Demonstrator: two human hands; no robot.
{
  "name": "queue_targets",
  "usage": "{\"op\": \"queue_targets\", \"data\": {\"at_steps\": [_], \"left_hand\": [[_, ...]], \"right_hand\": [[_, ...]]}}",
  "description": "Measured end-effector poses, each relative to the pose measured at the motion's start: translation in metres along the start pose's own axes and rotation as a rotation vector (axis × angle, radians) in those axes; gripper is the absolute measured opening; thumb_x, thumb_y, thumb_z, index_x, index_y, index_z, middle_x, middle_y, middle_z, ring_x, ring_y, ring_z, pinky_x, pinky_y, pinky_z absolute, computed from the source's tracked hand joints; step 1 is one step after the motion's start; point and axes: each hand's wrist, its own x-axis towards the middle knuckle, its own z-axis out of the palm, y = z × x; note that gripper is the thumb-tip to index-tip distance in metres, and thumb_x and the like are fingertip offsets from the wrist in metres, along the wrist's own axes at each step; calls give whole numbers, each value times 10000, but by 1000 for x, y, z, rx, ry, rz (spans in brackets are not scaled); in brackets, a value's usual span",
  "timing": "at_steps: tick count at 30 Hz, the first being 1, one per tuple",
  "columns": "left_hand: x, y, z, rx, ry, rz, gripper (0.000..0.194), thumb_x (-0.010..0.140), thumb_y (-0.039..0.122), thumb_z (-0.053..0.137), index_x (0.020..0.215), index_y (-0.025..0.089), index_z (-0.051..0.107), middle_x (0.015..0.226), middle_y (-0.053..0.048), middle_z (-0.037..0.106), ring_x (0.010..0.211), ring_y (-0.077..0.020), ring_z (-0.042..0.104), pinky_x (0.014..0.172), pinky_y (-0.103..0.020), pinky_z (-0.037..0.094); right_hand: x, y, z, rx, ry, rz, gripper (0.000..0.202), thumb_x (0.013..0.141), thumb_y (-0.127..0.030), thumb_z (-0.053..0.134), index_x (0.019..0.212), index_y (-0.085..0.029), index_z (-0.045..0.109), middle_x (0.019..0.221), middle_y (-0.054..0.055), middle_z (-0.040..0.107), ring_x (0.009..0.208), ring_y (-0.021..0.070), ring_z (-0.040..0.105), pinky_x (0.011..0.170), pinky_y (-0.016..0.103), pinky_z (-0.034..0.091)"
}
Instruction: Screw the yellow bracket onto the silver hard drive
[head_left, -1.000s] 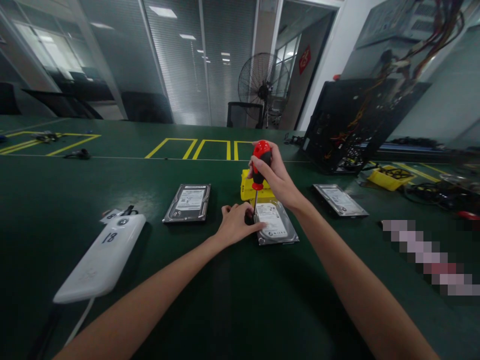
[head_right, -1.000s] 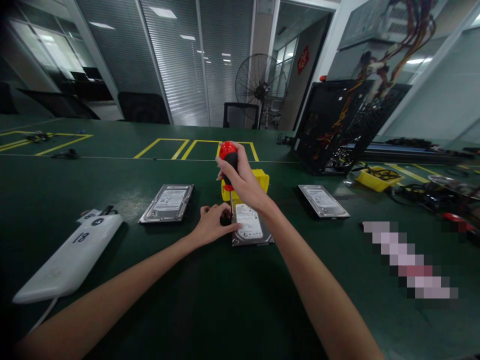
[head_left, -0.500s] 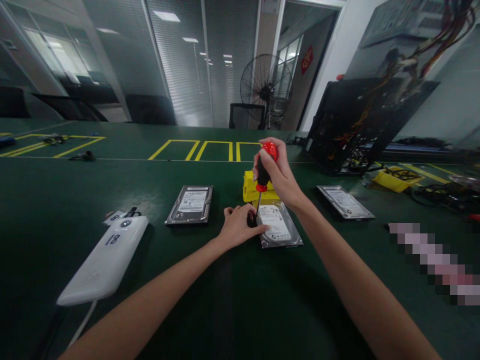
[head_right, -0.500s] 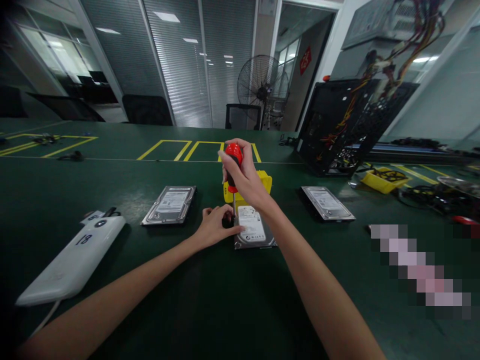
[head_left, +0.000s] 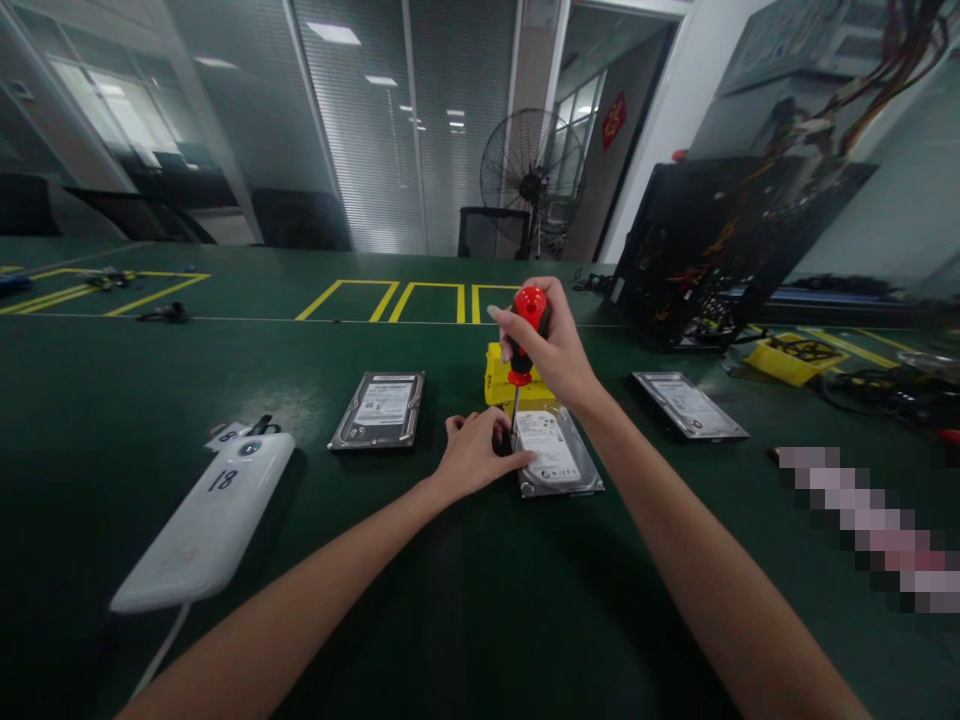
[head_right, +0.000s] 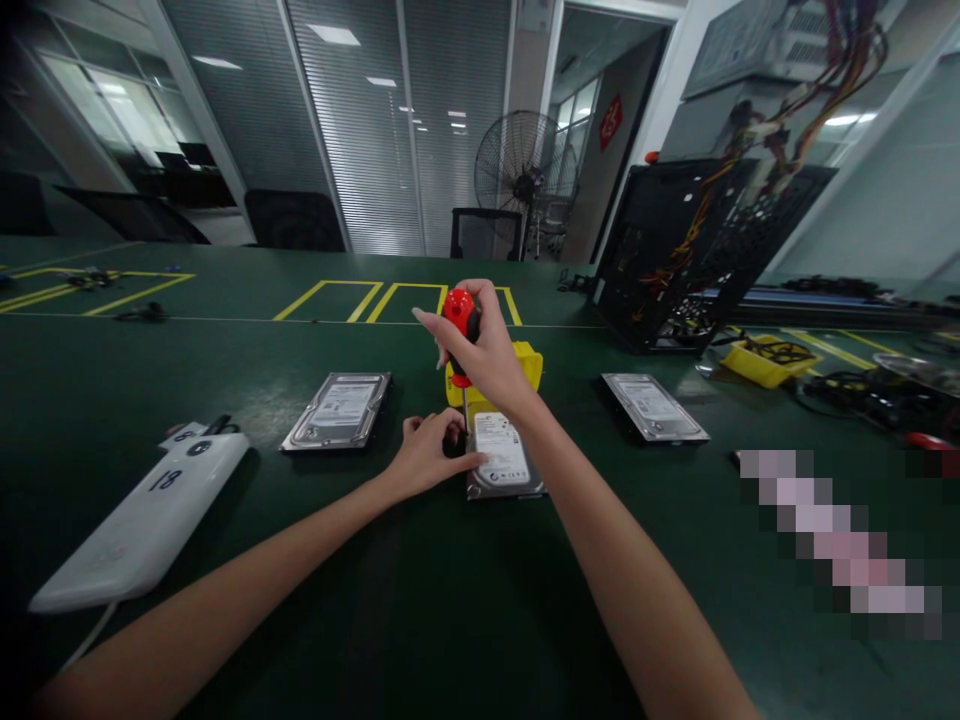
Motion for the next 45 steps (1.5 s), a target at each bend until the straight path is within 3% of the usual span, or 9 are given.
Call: {"op": "queue_targets", "data": {"at_steps": [6,12,16,23,28,31,35,39,45], "left_hand": [[0,0,-1,-4,-10,14,552,727,719,608,945,218,525,866,-9,615,855,-255,566,838,-447,314],[0,0,0,9,0,5,538,720,703,630,933,220,524,856,-3,618,876,-258,567,842,-437,307],[0,0,1,-2,-4,4,538,716,699,636,949,226,524,870,-4,623,889,-260,569,852,-438,304],[0,1,0,6,-9,0,542,721,698,631,955,219,531,867,-7,622,876,-260,568,842,-435,306],[0,1,-1,1,-7,-5,542,716,694,637,957,218,536,861,-10,624,869,-260,567,836,-429,308],[-1,2,-3,-8,-13,1,543,717,696,635,958,218,541,864,-11,622,866,-257,566,834,-425,308],[-2,3,-4,-10,-12,0,537,720,689,640,955,216,546,862,-8,617,862,-253,564,831,-425,307],[-1,1,-3,-1,-12,1,540,720,698,634,943,214,549,856,-8,618,855,-253,564,820,-424,308],[1,-1,-1,-5,-13,11,553,715,715,620,952,220,545,867,-10,628,866,-258,568,836,-434,309]], "right_hand": [[5,-1,-2,101,-35,21,348,922,-564,379,1098,-271,447,751,-26,485,585,95,515,580,264,483],[8,1,0,94,73,0,371,787,-483,659,941,-236,429,815,-32,515,648,81,574,650,255,529],[7,3,1,103,68,0,420,777,-470,679,984,-264,378,722,-62,506,539,78,534,535,246,488],[7,1,-1,177,26,-24,385,911,-584,392,1031,-239,513,696,-38,491,518,66,498,494,225,444],[9,5,-4,232,108,-20,276,851,-477,583,925,-229,486,766,-37,534,602,65,551,600,233,500],[9,5,-3,241,135,6,346,791,-444,670,899,-248,406,735,-63,542,579,65,554,600,234,504],[9,5,-3,243,112,8,327,819,-497,617,936,-260,424,684,-72,510,496,57,504,493,212,450],[11,8,-5,281,65,-10,328,884,-535,481,999,-230,525,734,-33,516,555,73,531,489,224,458],[10,8,-3,238,151,-26,323,787,-434,678,915,-232,461,772,-45,549,640,80,586,640,255,537]]}}
